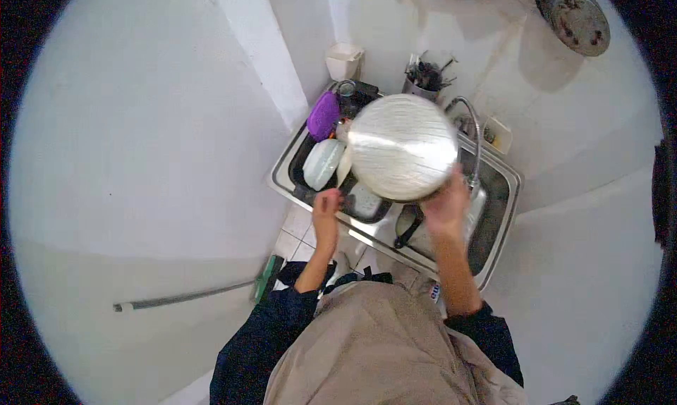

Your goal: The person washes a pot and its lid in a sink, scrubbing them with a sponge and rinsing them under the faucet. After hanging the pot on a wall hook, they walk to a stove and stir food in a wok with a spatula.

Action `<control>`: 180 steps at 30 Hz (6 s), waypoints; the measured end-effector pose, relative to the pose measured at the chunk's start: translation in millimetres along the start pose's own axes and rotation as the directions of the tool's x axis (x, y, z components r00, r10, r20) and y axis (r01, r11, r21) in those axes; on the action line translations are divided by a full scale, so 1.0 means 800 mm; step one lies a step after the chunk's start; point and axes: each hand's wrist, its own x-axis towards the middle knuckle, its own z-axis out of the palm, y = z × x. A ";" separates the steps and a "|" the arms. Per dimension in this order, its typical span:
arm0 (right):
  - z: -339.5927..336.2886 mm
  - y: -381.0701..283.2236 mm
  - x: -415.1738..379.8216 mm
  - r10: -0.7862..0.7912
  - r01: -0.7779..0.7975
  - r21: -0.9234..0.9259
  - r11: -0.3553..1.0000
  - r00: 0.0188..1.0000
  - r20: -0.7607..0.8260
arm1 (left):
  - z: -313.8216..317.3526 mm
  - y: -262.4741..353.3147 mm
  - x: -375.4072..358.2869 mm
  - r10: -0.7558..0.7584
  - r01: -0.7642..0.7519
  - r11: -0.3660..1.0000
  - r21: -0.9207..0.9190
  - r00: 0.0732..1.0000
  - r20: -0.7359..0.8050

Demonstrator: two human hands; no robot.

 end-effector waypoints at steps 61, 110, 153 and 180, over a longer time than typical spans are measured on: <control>-0.351 -0.062 -0.062 0.544 -0.630 -0.569 0.529 0.766 -0.343 | 0.150 -0.077 -0.109 0.015 -0.111 0.945 0.309 0.955 0.297; -0.321 -0.044 -0.071 0.494 -0.547 -0.292 0.785 0.836 -0.240 | 0.120 -0.194 -0.103 -0.317 0.110 0.916 0.387 0.790 0.525; -0.355 -0.076 -0.177 -0.502 -0.141 -0.976 0.165 0.840 -0.206 | 0.121 -0.139 -0.103 -0.255 -0.035 0.921 0.388 0.699 0.668; -0.184 -0.069 -0.156 0.024 -0.036 -0.997 0.065 0.999 -0.035 | 0.053 -0.009 -0.087 -0.614 0.822 0.499 0.276 0.110 0.782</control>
